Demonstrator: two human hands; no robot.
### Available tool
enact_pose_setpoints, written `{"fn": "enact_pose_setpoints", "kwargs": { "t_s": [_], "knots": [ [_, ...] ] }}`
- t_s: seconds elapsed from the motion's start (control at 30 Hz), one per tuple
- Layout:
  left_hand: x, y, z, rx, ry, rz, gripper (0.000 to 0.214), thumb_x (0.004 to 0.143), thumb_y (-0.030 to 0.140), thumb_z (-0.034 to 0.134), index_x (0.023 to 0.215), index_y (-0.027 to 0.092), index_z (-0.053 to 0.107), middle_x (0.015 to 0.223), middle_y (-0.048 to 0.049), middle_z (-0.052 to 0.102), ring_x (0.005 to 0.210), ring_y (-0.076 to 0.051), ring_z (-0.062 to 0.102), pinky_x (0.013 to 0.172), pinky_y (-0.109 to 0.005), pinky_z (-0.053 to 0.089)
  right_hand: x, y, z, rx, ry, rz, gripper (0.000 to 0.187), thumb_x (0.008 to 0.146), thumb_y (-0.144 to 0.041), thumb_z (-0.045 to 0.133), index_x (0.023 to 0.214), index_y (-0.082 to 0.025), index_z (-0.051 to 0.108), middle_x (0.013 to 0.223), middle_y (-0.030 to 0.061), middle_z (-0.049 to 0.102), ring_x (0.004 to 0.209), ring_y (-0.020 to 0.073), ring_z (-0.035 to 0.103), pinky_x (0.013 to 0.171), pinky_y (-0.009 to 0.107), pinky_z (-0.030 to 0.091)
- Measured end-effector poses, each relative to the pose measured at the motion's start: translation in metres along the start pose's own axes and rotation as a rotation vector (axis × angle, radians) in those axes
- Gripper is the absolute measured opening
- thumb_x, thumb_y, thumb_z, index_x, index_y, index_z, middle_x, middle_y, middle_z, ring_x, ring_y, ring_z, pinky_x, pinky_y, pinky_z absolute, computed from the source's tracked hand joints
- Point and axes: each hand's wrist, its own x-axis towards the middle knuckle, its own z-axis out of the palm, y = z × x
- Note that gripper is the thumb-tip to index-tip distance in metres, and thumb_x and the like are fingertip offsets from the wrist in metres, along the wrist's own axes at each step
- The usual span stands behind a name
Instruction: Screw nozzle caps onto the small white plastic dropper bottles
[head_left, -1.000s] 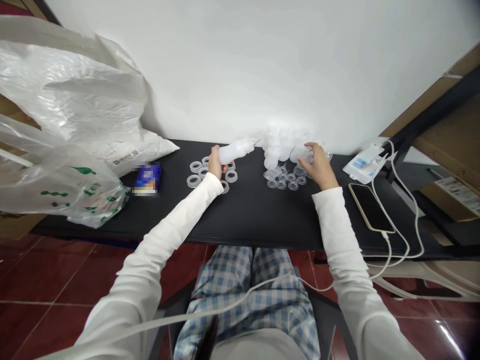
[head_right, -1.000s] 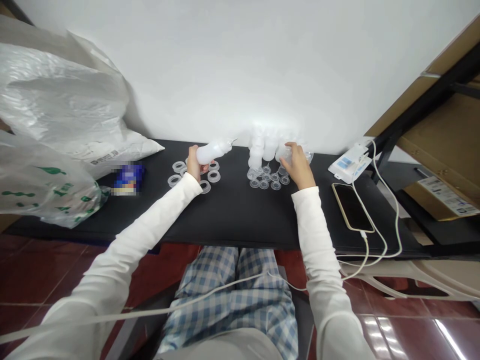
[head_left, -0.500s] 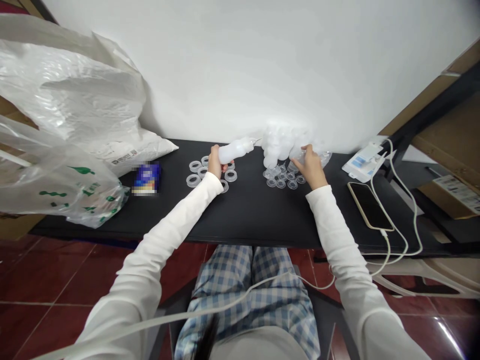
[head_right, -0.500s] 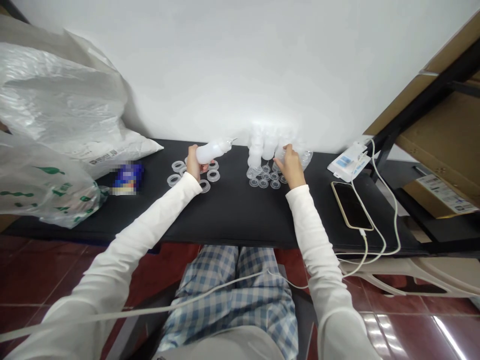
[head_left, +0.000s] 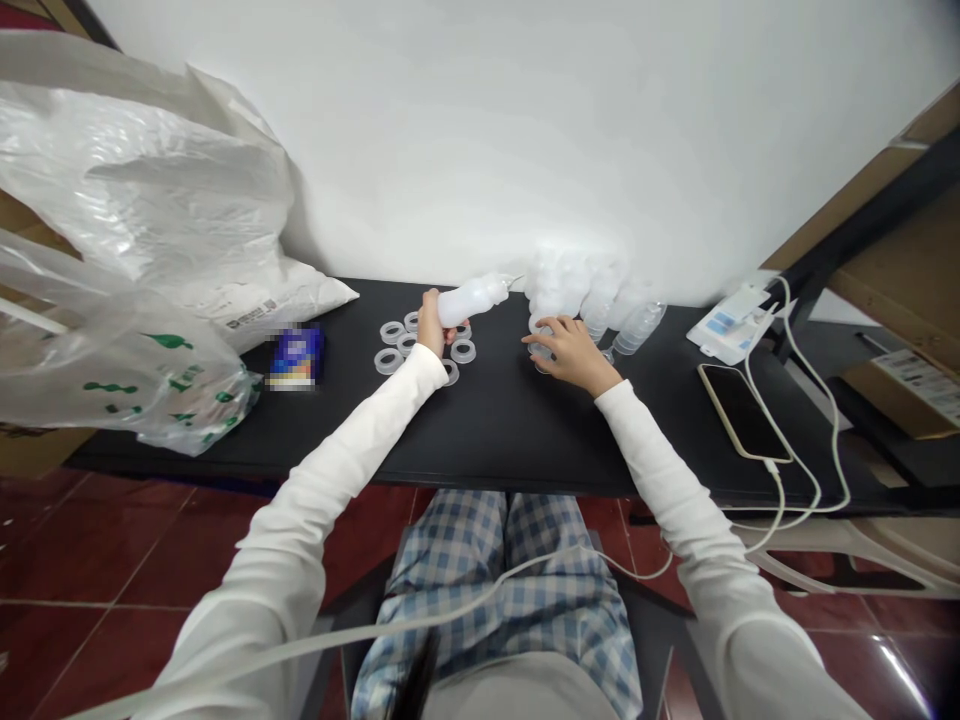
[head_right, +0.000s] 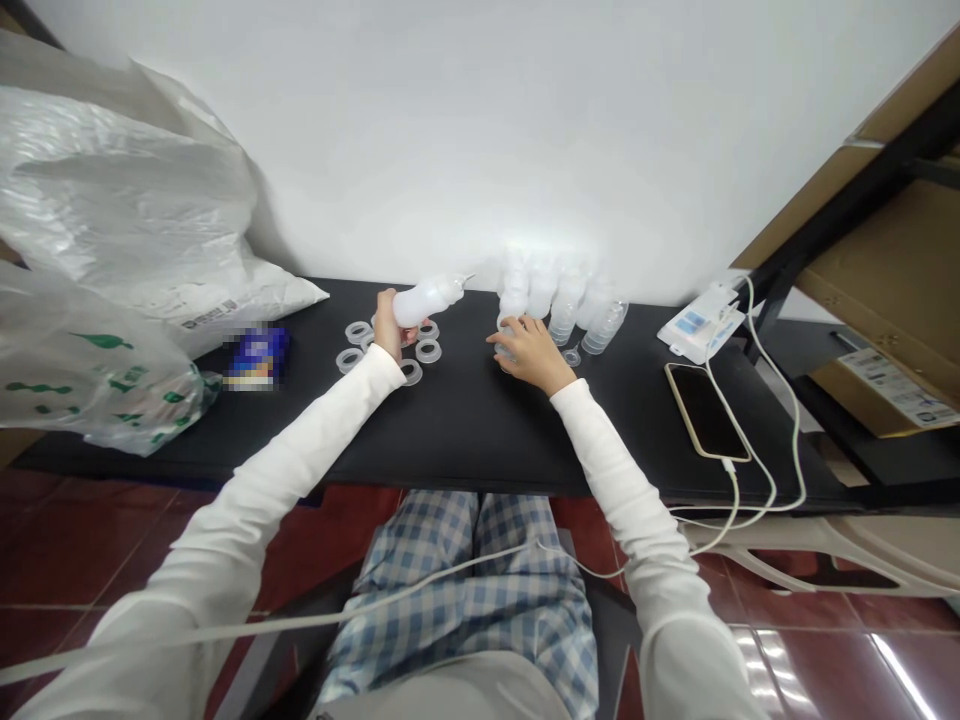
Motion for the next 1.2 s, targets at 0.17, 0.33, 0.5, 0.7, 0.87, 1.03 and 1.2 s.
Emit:
{"fn": "enact_pose_setpoints", "kwargs": {
  "t_s": [0.17,0.33,0.5,0.7,0.87,1.03,1.2],
  "knots": [
    [0.0,0.0,0.0,-0.007,-0.019,0.012,0.053,0.092,0.068,0.043,0.079,0.019,0.057,0.049,-0.0021,0.059,0.03,-0.007,0.028,0.035,-0.025,0.015,-0.001,0.011,-0.015,0.194,0.178,0.079,0.038,0.099,-0.044,0.056,0.132,-0.029,0.069,0.121,0.0126,0.066,0.11,0.0311,0.06,0.1,0.051,0.05],
    [-0.001,0.002,0.001,-0.012,-0.005,0.001,0.052,0.091,0.067,0.043,0.075,0.018,0.055,0.049,-0.0035,0.059,0.03,-0.006,0.027,0.035,-0.025,0.014,-0.011,0.038,-0.031,0.267,0.529,0.357,0.047,0.104,-0.054,0.038,0.134,-0.026,0.062,0.124,0.0124,0.068,0.108,0.0283,0.065,0.098,0.047,0.052],
    [0.0,0.001,0.002,0.002,-0.015,0.0,0.051,0.091,0.065,0.041,0.073,0.019,0.054,0.049,-0.004,0.06,0.03,-0.007,0.028,0.035,-0.024,0.015,-0.015,0.068,-0.022,0.155,0.671,0.626,0.054,0.103,-0.062,0.035,0.125,-0.018,0.057,0.109,0.015,0.071,0.11,0.0314,0.065,0.104,0.054,0.044],
    [0.002,-0.002,0.0,0.01,-0.021,0.009,0.052,0.091,0.065,0.041,0.075,0.018,0.056,0.049,-0.003,0.059,0.031,-0.006,0.028,0.035,-0.024,0.014,-0.007,0.07,-0.007,-0.077,0.557,0.645,0.052,0.105,-0.056,0.034,0.116,-0.014,0.062,0.122,0.0224,0.064,0.124,0.0352,0.052,0.106,0.057,0.037],
    [0.003,-0.004,-0.001,0.013,-0.026,0.017,0.054,0.091,0.069,0.041,0.076,0.019,0.055,0.049,-0.0028,0.059,0.031,-0.007,0.028,0.035,-0.025,0.014,-0.008,0.066,-0.007,-0.147,0.526,0.691,0.048,0.105,-0.052,0.037,0.117,-0.014,0.065,0.135,0.023,0.056,0.131,0.0376,0.045,0.11,0.065,0.03],
    [0.007,-0.008,-0.003,-0.007,-0.042,0.023,0.057,0.087,0.074,0.047,0.081,0.018,0.056,0.05,-0.0027,0.058,0.033,-0.007,0.029,0.037,-0.026,0.015,-0.018,0.076,-0.011,-0.099,0.721,0.912,0.048,0.105,-0.05,0.034,0.131,-0.019,0.059,0.145,0.0208,0.046,0.136,0.0386,0.041,0.11,0.068,0.03],
    [0.008,-0.01,-0.004,0.017,-0.033,0.005,0.057,0.089,0.072,0.045,0.085,0.016,0.058,0.053,-0.0044,0.059,0.035,-0.008,0.034,0.039,-0.026,0.019,-0.023,0.093,0.007,0.156,0.718,1.074,0.048,0.103,-0.05,0.031,0.129,-0.015,0.05,0.135,0.0267,0.047,0.124,0.0403,0.053,0.099,0.069,0.043]
  ]
}}
